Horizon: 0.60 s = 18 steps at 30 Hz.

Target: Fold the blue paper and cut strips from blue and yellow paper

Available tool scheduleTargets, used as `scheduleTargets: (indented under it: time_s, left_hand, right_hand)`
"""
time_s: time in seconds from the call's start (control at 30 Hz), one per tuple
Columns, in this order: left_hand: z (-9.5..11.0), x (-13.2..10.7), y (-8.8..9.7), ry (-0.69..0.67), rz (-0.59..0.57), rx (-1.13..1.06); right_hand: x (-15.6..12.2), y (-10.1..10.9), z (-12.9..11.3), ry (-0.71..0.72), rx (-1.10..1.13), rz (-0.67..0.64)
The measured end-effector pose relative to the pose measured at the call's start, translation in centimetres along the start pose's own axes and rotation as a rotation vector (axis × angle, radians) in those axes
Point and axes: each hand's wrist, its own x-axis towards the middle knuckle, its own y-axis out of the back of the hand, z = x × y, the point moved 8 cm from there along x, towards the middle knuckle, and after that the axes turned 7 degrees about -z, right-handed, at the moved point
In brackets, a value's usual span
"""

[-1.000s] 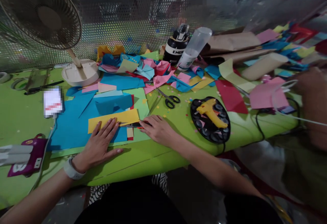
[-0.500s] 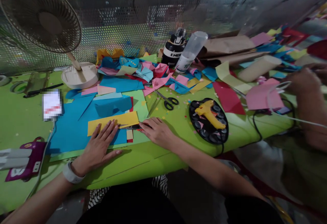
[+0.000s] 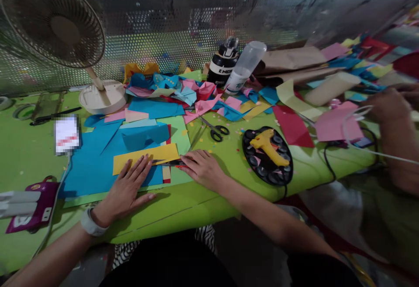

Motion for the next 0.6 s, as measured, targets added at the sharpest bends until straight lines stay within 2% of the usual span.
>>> scheduleTargets:
  time_s: [0.33,0.6]
  left_hand:
    - [-0.1,0.0,0.3,-0.03,-0.002,0.011]
    - [-1.4,-0.5,0.4,-0.002,0.016,0.037]
  right_hand:
    - [0.1,-0.1,0.2,-0.009,0.033,-0.006]
    - [0.1,0.0,0.5,-0.037,0.03,0.015]
